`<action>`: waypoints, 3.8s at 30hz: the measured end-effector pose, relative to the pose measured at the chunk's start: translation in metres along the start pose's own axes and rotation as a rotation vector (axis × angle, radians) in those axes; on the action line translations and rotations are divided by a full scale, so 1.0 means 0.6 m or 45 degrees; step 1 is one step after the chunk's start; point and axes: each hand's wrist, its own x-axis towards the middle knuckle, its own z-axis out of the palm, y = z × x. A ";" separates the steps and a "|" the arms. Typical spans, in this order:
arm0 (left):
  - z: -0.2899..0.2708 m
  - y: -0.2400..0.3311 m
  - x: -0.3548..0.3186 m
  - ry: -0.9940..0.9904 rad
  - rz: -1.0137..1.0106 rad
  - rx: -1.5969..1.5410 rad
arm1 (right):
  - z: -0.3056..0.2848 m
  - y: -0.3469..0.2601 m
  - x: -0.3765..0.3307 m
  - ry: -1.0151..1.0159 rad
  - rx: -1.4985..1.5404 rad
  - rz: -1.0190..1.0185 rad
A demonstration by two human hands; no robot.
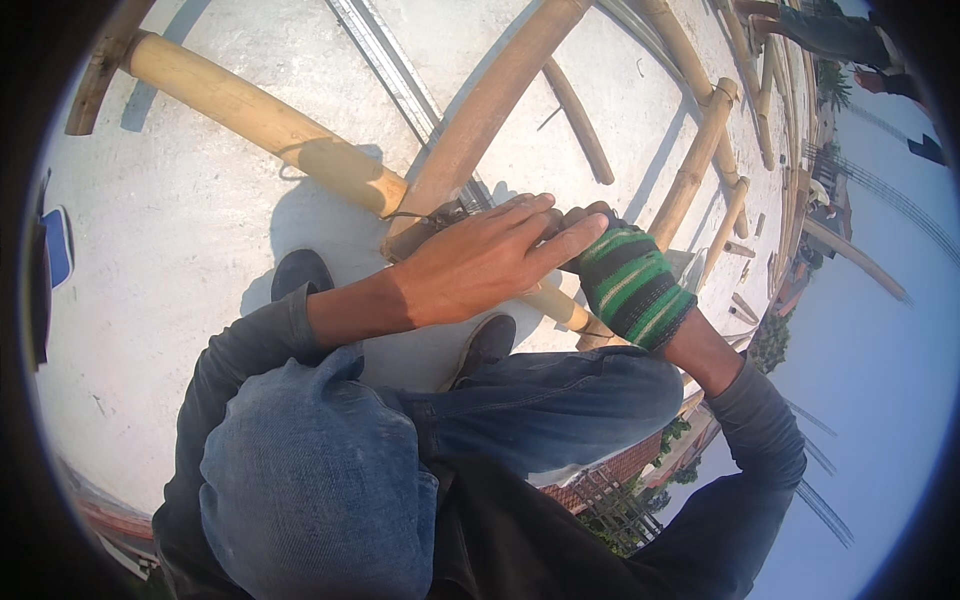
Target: The person sits on a rooftop and assembles a bamboo scaffolding structure. They use pliers to twist metal wire around the joints of bamboo poles to secure them together.
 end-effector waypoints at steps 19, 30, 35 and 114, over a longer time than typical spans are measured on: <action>-0.044 -0.061 -0.103 0.206 -0.486 -0.199 | 0.226 0.170 -0.131 0.188 0.494 0.737; -0.076 -0.080 -0.002 -0.418 -1.037 -0.227 | 0.477 0.145 -0.031 0.393 0.707 0.989; -0.072 -0.069 0.033 -0.618 -1.047 0.015 | 0.400 0.109 -0.024 0.665 0.680 0.771; -0.018 -0.027 -0.192 0.169 -0.887 -0.020 | 0.489 -0.117 0.020 0.976 1.138 0.617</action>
